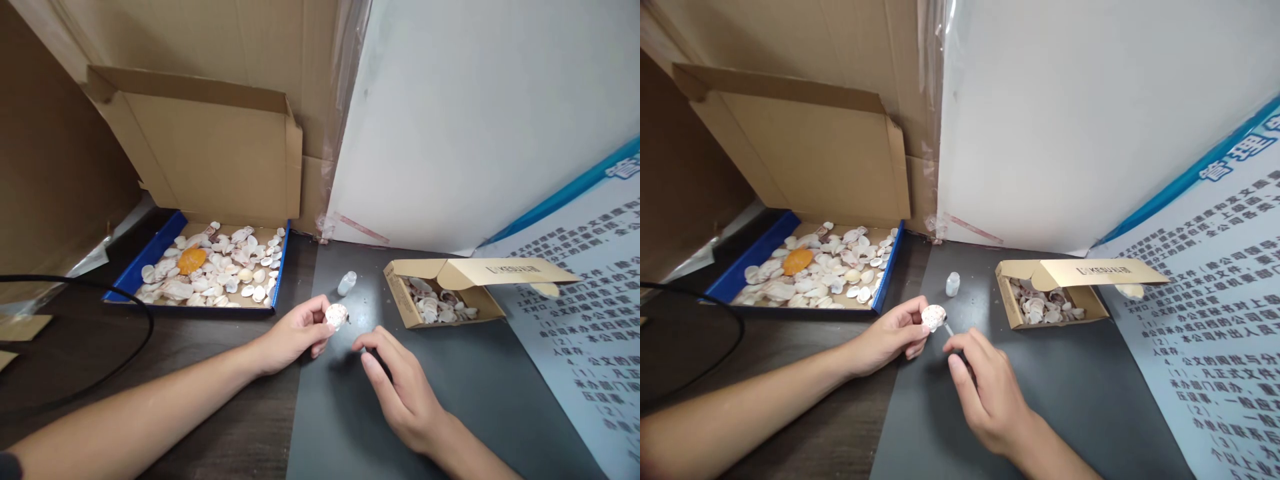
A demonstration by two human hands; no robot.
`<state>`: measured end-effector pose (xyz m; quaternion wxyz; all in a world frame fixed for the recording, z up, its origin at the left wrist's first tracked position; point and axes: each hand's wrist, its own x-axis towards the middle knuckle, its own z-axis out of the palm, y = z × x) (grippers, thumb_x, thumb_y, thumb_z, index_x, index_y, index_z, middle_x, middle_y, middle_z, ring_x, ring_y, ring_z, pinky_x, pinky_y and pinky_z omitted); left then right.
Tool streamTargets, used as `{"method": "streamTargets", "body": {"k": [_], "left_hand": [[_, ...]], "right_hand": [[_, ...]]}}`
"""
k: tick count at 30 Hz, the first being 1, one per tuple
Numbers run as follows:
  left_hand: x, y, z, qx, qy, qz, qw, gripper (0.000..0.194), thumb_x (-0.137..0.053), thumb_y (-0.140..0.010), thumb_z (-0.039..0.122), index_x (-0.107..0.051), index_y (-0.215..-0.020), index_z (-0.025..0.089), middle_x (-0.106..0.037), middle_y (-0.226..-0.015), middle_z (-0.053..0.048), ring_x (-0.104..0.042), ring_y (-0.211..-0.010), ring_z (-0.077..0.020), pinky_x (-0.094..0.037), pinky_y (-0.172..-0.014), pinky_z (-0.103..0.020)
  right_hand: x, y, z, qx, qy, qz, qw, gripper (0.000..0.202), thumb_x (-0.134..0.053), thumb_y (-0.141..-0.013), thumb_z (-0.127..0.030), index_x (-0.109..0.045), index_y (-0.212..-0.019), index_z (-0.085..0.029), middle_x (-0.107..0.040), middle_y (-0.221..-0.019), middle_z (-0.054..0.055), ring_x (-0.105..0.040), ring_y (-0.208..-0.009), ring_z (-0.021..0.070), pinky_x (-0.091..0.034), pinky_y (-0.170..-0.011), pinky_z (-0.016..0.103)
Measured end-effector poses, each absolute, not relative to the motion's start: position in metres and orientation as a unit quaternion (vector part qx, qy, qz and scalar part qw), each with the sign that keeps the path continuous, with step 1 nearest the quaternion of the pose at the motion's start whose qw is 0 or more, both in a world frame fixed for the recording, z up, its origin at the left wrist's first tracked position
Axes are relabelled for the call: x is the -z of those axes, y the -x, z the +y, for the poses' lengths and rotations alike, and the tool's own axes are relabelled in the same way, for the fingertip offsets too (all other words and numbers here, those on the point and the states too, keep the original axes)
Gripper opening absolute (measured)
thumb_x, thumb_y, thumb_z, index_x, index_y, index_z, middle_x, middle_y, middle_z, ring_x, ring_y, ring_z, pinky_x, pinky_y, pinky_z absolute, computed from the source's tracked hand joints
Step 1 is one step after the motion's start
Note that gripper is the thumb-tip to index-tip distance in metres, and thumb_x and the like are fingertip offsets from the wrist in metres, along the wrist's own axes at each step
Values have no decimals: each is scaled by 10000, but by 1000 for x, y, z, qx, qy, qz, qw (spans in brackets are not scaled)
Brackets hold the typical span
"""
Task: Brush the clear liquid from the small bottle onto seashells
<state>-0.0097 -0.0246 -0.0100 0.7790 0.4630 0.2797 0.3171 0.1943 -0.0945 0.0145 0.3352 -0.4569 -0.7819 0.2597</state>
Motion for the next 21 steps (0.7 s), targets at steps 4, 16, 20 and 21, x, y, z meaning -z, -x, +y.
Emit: {"method": "streamTargets", "body": {"k": [4, 16, 20, 21], "left_hand": [[10, 9, -25, -315, -462, 278, 781, 316, -717, -850, 371, -457, -808, 197, -482, -528, 91, -395, -462, -55, -313, -495, -183], [9, 9, -24, -312, -457, 283, 784, 331, -720, -843, 382, -447, -808, 197, -457, -533, 99, -386, -451, -49, -320, -489, -184], [9, 9, -24, -313, -443, 283, 791, 311, -719, -833, 349, -448, -803, 198, -469, -537, 95, -392, -449, -49, -320, -488, -182], [9, 9, -24, -313, -440, 281, 794, 309, -719, -831, 343, -447, -802, 199, -470, -534, 96, -390, -446, -49, -321, -489, -182]], "right_hand": [[-17, -195, -96, -266, 414, -806, 329, 154, -411, -1010, -189, -553, -1062, -221, -575, -840, 11, -577, -719, 156, -439, -653, 273], [-14, -195, -93, -267, 471, -774, 327, 152, -416, -1024, -208, -565, -1046, -221, -573, -852, 11, -576, -715, 153, -433, -659, 275], [-14, -195, -94, -270, 442, -788, 332, 142, -426, -1017, -227, -566, -1039, -221, -556, -832, 7, -563, -700, 157, -428, -649, 281], [-14, -195, -95, -271, 432, -795, 328, 139, -431, -1013, -227, -567, -1041, -219, -561, -841, 11, -572, -718, 161, -432, -658, 283]]}}
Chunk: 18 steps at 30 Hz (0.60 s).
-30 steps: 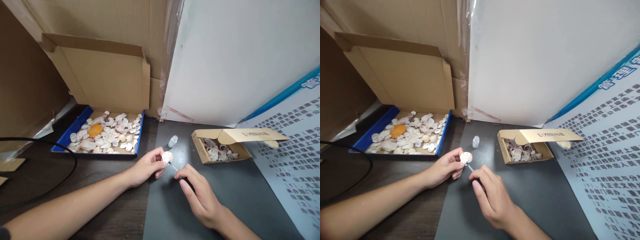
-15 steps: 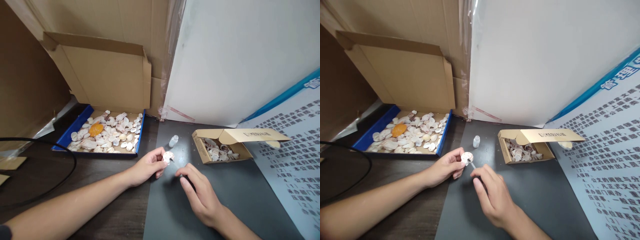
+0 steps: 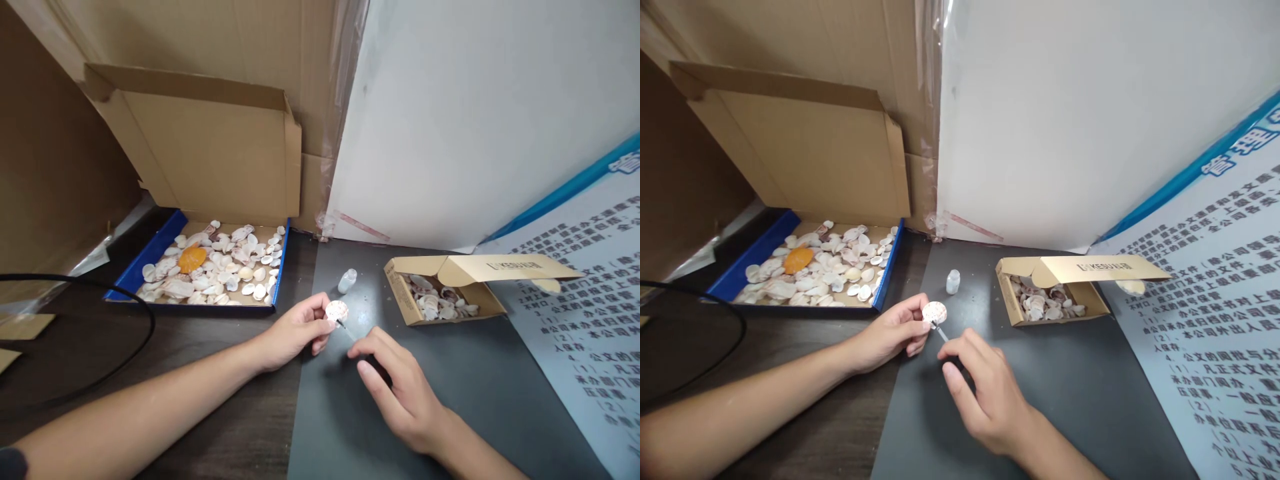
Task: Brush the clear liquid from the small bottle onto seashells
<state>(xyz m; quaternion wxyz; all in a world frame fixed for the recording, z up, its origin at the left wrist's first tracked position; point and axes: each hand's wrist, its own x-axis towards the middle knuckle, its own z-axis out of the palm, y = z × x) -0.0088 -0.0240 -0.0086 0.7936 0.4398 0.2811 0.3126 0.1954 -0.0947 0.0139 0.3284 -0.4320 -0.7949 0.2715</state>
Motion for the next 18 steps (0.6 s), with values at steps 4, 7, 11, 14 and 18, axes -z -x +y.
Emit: {"method": "streamTargets", "body": {"k": [4, 7, 11, 14, 18], "left_hand": [[8, 10, -25, -314, -432, 282, 797, 309, -717, -826, 335, -441, -789, 201, -476, -507, 91, -396, -444, -55, -322, -498, -186], [7, 10, -25, -313, -432, 284, 797, 313, -720, -823, 331, -438, -785, 201, -474, -505, 91, -396, -446, -56, -318, -499, -186], [8, 9, -25, -314, -443, 284, 791, 326, -727, -827, 354, -442, -792, 201, -464, -514, 96, -380, -442, -52, -315, -489, -185], [8, 9, -24, -310, -462, 286, 780, 345, -721, -847, 408, -448, -812, 200, -453, -528, 100, -382, -445, -52, -314, -489, -189], [9, 9, -24, -300, -484, 291, 769, 380, -708, -858, 476, -458, -834, 191, -455, -567, 95, -385, -461, -47, -316, -493, -196]], "right_hand": [[-14, -195, -95, -258, 467, -778, 332, 144, -424, -1019, -216, -567, -1038, -218, -574, -848, 16, -573, -703, 159, -432, -648, 284], [-15, -195, -94, -253, 465, -778, 340, 140, -427, -1016, -218, -565, -1040, -220, -563, -830, 11, -562, -678, 157, -431, -632, 286], [-16, -194, -94, -264, 434, -799, 323, 140, -441, -999, -206, -568, -1058, -219, -580, -859, 23, -591, -726, 165, -457, -655, 287], [-16, -194, -94, -257, 471, -779, 324, 141, -440, -1001, -202, -565, -1062, -221, -576, -861, 23, -571, -679, 159, -442, -611, 284], [-14, -195, -95, -266, 451, -787, 326, 148, -443, -986, -191, -554, -1077, -226, -566, -860, 19, -568, -683, 162, -444, -621, 289]]}}
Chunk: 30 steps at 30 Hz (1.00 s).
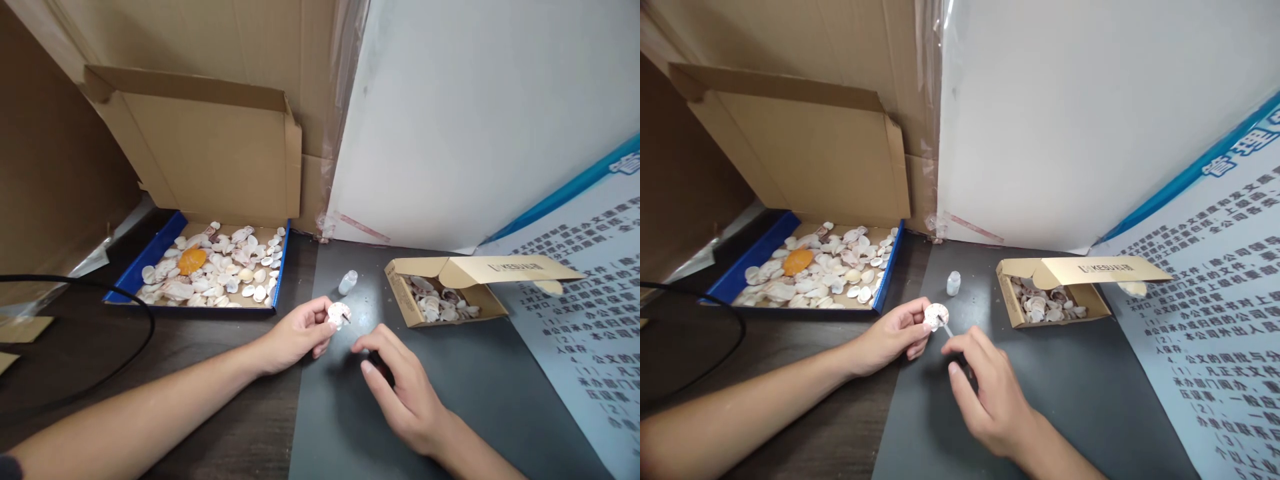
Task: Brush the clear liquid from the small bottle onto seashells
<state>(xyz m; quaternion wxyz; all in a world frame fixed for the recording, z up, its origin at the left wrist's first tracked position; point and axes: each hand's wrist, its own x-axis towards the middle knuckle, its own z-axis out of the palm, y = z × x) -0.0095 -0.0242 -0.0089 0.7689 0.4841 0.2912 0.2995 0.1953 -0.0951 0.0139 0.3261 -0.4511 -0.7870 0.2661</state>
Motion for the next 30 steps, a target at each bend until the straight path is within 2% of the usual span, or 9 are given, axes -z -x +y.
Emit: {"method": "streamTargets", "body": {"k": [17, 23, 30], "left_hand": [[8, 9, -24, -296, -480, 295, 771, 411, -693, -851, 531, -446, -846, 202, -465, -497, 100, -383, -446, -63, -314, -495, -201], [12, 10, -24, -288, -474, 284, 782, 400, -669, -876, 525, -431, -878, 204, -454, -497, 106, -353, -447, -60, -300, -489, -193], [12, 9, -24, -291, -490, 293, 768, 386, -667, -879, 515, -451, -865, 196, -451, -541, 101, -360, -456, -53, -313, -489, -189]], "right_hand": [[-16, -194, -95, -275, 454, -792, 301, 127, -451, -985, -189, -554, -1050, -223, -552, -837, 5, -536, -641, 145, -427, -608, 277], [-16, -196, -97, -308, 413, -802, 302, 159, -399, -1011, -230, -528, -1103, -230, -568, -870, 24, -572, -734, 178, -437, -673, 310], [-11, -197, -98, -290, 463, -768, 336, 162, -378, -1030, -233, -516, -1114, -246, -575, -889, 15, -572, -758, 179, -428, -697, 305]]}}
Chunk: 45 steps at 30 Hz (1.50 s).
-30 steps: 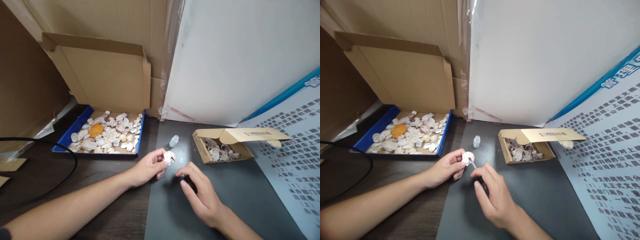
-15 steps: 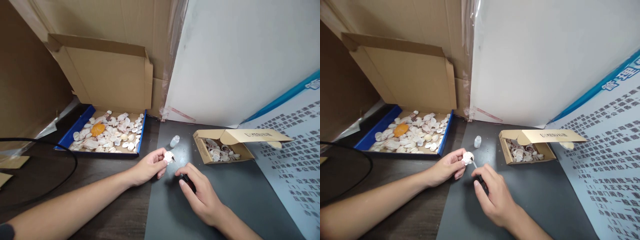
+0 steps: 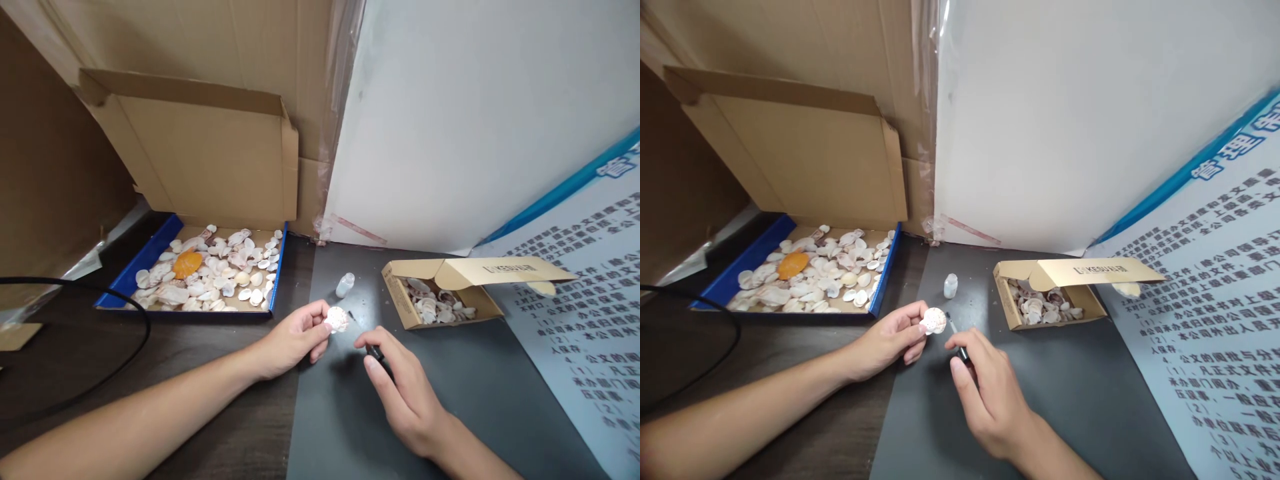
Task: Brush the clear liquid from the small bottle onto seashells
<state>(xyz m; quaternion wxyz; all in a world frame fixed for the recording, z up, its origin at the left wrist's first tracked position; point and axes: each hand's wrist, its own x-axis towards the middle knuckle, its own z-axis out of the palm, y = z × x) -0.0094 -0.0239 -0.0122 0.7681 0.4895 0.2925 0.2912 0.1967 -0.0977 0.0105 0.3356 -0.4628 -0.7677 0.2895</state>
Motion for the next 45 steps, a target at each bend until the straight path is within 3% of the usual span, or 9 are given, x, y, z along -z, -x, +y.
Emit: {"method": "streamTargets", "body": {"k": [15, 20, 45], "left_hand": [[11, 10, -23, -279, -485, 285, 778, 401, -683, -864, 521, -456, -854, 191, -437, -552, 101, -359, -461, -49, -313, -489, -190], [10, 10, -23, -277, -487, 290, 776, 414, -695, -845, 530, -456, -857, 192, -433, -557, 103, -366, -466, -53, -329, -497, -196], [6, 10, -25, -259, -530, 293, 752, 476, -661, -848, 611, -428, -849, 195, -439, -567, 108, -368, -474, -49, -306, -491, -196]], "right_hand": [[-13, -196, -97, -299, 407, -796, 332, 165, -397, -999, -196, -516, -1105, -241, -546, -869, 6, -552, -767, 172, -421, -700, 289], [-16, -196, -96, -266, 467, -773, 336, 164, -373, -1011, -178, -520, -1060, -231, -554, -869, 4, -552, -737, 159, -416, -681, 281], [-15, -195, -96, -258, 446, -785, 345, 148, -408, -993, -179, -545, -1032, -216, -553, -828, 7, -557, -701, 157, -416, -650, 285]]}}
